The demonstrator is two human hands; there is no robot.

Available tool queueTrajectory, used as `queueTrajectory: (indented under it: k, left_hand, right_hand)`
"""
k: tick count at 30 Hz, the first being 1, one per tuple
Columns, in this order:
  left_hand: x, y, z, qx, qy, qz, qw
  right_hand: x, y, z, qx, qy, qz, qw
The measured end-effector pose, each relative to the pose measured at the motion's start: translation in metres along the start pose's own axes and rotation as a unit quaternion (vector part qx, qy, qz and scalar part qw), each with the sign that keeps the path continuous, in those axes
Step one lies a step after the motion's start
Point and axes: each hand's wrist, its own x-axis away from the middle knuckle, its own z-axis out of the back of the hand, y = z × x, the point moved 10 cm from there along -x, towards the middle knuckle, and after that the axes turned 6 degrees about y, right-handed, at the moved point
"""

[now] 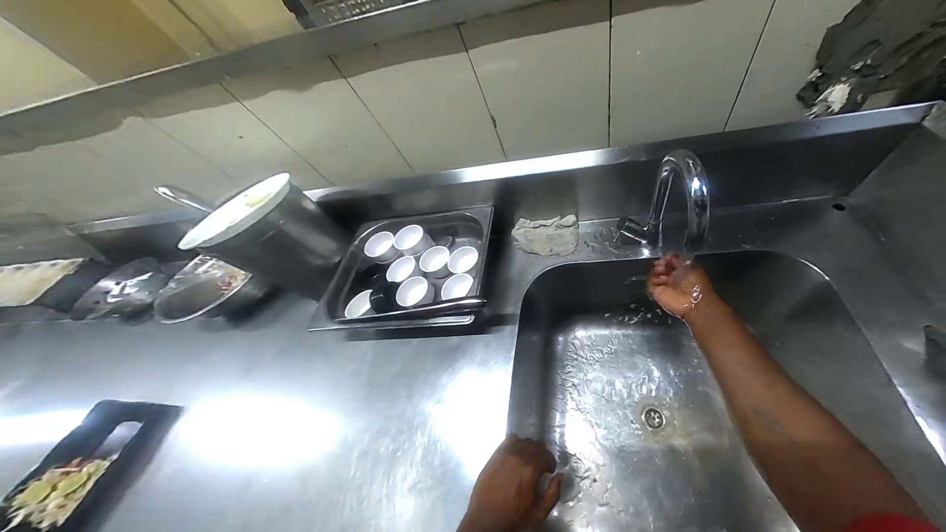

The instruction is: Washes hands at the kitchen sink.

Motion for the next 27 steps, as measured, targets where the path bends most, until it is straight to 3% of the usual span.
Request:
queueTrajectory:
  k: [2,5,7,8,9,10,12,13,14,15,16,17,18,19,21,22,24,27]
  left_hand:
    - [-0.001,0.001,0.001,0.000,0.004,-0.001,1.000]
    - [-0.001,0.001,0.001,0.001,0.010,-0.004,1.000]
    - [-0.001,0.000,0.001,0.002,0.009,-0.003,1.000]
    - [-0.001,0.001,0.001,0.005,0.002,0.000,1.000]
    - [-0.002,0.001,0.000,0.013,-0.012,0.007,1.000]
    - [-0.002,0.001,0.000,0.017,-0.019,0.011,1.000]
    - [-0.002,0.000,0.000,0.017,-0.019,0.012,1.000]
    - [-0.002,-0.001,0.000,0.014,-0.020,0.013,1.000]
    - [-0.001,-0.001,-0.001,0.013,-0.021,0.013,1.000]
    - [-0.001,-0.001,0.000,0.010,-0.020,0.012,1.000]
    - [-0.001,0.000,0.000,0.009,-0.015,0.010,1.000]
    - [-0.001,0.001,0.000,0.011,-0.014,0.010,1.000]
    - [-0.002,0.000,0.001,0.012,-0.015,0.012,1.000]
    - [-0.002,0.000,0.002,0.013,-0.014,0.012,1.000]
    - [-0.001,0.001,0.002,0.011,-0.013,0.011,1.000]
    - [-0.001,0.001,0.001,0.011,-0.014,0.011,1.000]
    - [-0.002,0.000,0.001,0.009,-0.017,0.013,1.000]
    - [-0.001,-0.001,0.001,0.007,-0.010,0.010,1.000]
  right_hand:
    - [0.007,0.000,-0.010,-0.017,-0.020,-0.003,1.000]
    - [0.015,0.004,0.002,0.008,0.029,0.013,0.999]
    - [0.021,0.010,0.022,0.143,0.070,0.068,0.985]
    - [0.029,0.020,0.030,0.264,0.047,0.096,0.958]
    - [0.043,0.044,0.036,0.406,-0.041,0.102,0.907]
    - [0.066,0.082,0.044,0.534,-0.173,0.066,0.825]
    - [0.137,0.166,0.081,0.685,-0.437,-0.080,0.577]
    - [0.171,0.188,0.098,0.702,-0.515,-0.133,0.473]
    - [0.185,0.198,0.111,0.709,-0.550,-0.156,0.412]
    - [0.176,0.197,0.117,0.732,-0.536,-0.150,0.393]
    - [0.152,0.184,0.116,0.767,-0.483,-0.119,0.406]
    - [0.119,0.163,0.111,0.794,-0.402,-0.075,0.450]
    - [0.089,0.137,0.101,0.790,-0.318,-0.034,0.523]
    - [0.065,0.109,0.089,0.743,-0.236,-0.008,0.626]
    - [0.032,0.060,0.079,0.528,-0.052,0.013,0.847]
    - [0.020,0.042,0.077,0.398,0.022,0.019,0.917]
    - [0.006,0.022,0.063,0.185,0.075,0.006,0.980]
    - [0.003,0.006,0.024,0.056,0.028,-0.008,0.998]
